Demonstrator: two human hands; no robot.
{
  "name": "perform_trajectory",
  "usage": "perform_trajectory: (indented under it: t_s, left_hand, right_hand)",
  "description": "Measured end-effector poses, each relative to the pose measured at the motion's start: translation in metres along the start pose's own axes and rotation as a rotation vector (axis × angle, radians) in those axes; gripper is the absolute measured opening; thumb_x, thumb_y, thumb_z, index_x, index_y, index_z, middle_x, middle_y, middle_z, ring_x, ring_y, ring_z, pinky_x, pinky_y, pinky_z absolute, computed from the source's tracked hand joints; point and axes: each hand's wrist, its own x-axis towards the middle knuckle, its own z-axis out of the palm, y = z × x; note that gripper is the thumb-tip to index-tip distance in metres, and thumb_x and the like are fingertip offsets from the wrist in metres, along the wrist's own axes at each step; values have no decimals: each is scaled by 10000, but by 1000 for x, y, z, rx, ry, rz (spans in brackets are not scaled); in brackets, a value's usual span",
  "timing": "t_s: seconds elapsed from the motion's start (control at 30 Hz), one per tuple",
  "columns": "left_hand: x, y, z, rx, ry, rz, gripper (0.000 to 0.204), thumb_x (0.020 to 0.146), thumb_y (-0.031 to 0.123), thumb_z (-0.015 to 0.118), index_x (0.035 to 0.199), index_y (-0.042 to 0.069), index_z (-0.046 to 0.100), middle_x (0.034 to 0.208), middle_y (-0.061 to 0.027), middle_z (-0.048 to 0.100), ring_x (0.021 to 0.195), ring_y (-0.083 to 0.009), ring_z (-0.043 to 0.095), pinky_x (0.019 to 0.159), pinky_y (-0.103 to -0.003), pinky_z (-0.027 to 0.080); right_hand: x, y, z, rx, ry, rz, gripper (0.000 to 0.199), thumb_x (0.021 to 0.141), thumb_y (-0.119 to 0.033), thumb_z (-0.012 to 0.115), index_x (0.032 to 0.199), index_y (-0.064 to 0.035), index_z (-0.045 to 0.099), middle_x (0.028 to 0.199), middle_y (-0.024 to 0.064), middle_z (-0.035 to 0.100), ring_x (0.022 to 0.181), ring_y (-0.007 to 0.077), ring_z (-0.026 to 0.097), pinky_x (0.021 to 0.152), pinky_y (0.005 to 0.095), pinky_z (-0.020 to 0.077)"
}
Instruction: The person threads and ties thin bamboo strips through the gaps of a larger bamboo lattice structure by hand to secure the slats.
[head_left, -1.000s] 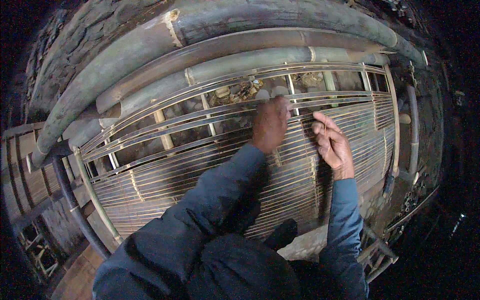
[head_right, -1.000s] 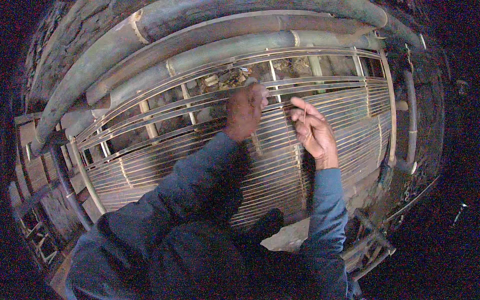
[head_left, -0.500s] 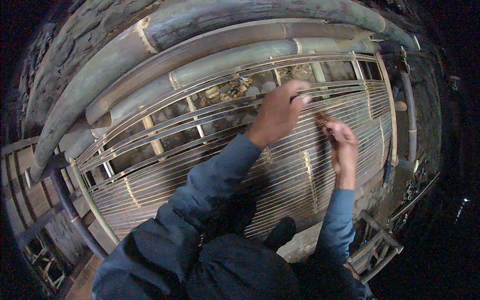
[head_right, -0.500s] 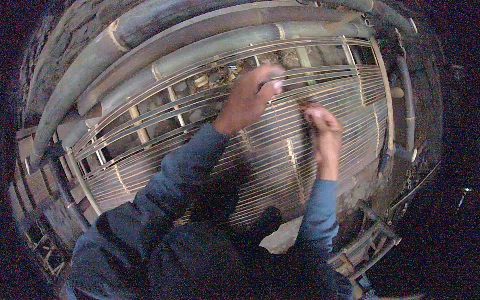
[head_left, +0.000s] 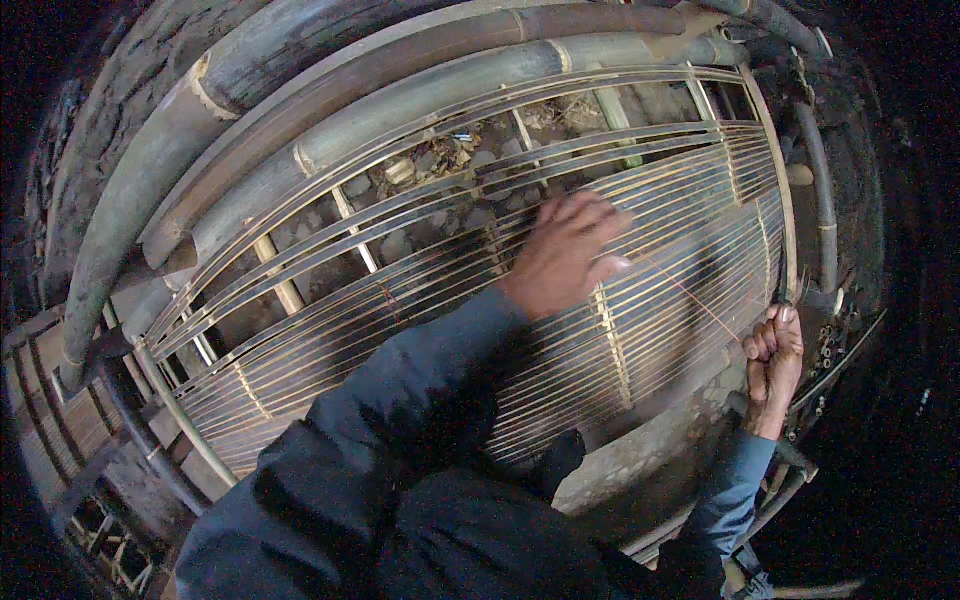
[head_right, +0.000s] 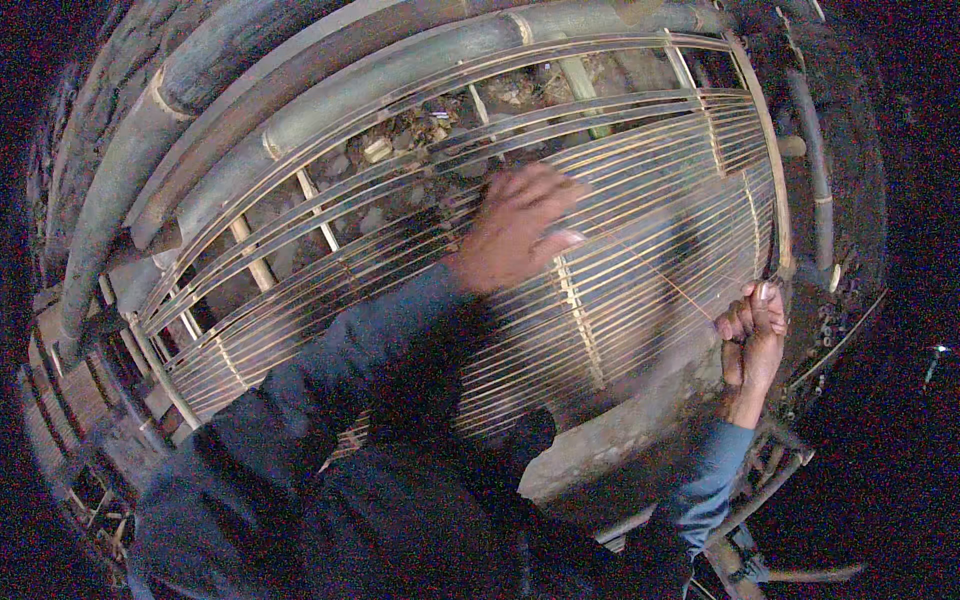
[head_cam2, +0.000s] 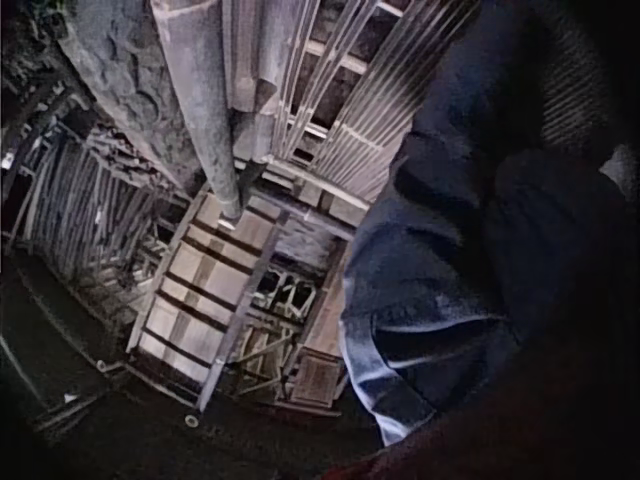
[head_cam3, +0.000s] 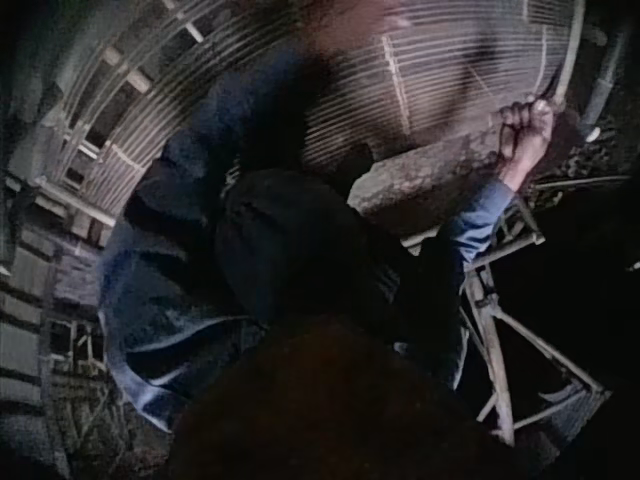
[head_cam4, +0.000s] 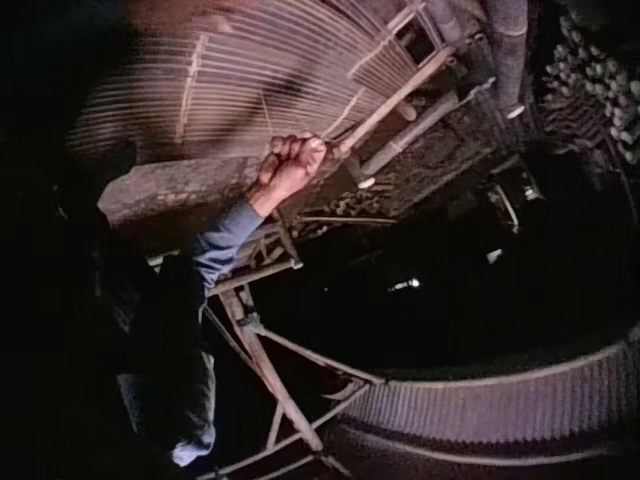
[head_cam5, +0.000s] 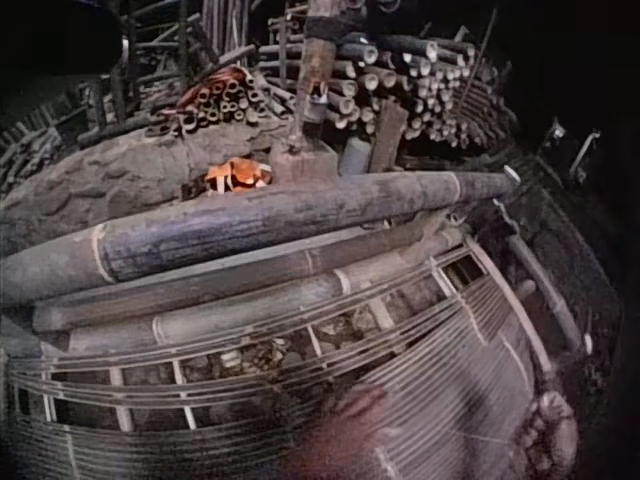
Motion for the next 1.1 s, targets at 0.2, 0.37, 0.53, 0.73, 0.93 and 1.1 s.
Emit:
perform_trajectory:
  t_s: [0.2,0.37,0.53,0.73,0.93,1.1]
  left_hand:
    - [-8,7,27,-160,-210,-175,374,946,374,635,728,71,662,702,-189,623,739,-403,611,721,-487,440]
    - [-14,2,34,-189,-130,-93,325,965,335,594,781,82,680,758,-165,655,701,-392,627,688,-494,456]
    - [-35,86,70,-353,-356,179,98,846,216,642,885,146,699,847,-78,679,902,-290,660,850,-468,465]
    - [-95,159,104,-442,-271,355,199,835,262,640,994,144,659,884,-35,605,944,-237,593,872,-433,445]
    - [-107,145,67,-451,-210,405,286,809,242,657,1064,114,654,1001,-68,580,1002,-273,577,965,-474,466]
    - [-92,107,18,-432,-190,130,348,836,159,644,1177,89,642,1225,-146,579,1222,-350,531,1044,-485,419]
  right_hand:
    - [-31,1,3,-85,41,125,192,1040,-243,572,955,-72,584,575,-82,296,481,44,281,447,232,319]
    - [-15,51,-35,-102,103,339,181,1021,-235,608,1038,-55,622,602,-71,381,485,58,351,473,250,378]
    - [9,66,-88,-1029,252,-156,413,1004,-271,614,1312,3,606,1003,99,644,950,219,601,925,375,481]
    - [-10,67,116,-628,-629,659,433,983,-356,653,1293,-56,615,1069,70,689,936,154,647,796,321,547]
    - [-8,41,109,-502,-212,258,71,908,-146,672,965,-133,712,856,-43,711,586,14,465,404,201,291]
    - [3,3,22,-449,2,96,220,957,-323,683,978,-105,688,959,44,704,620,82,522,544,232,418]
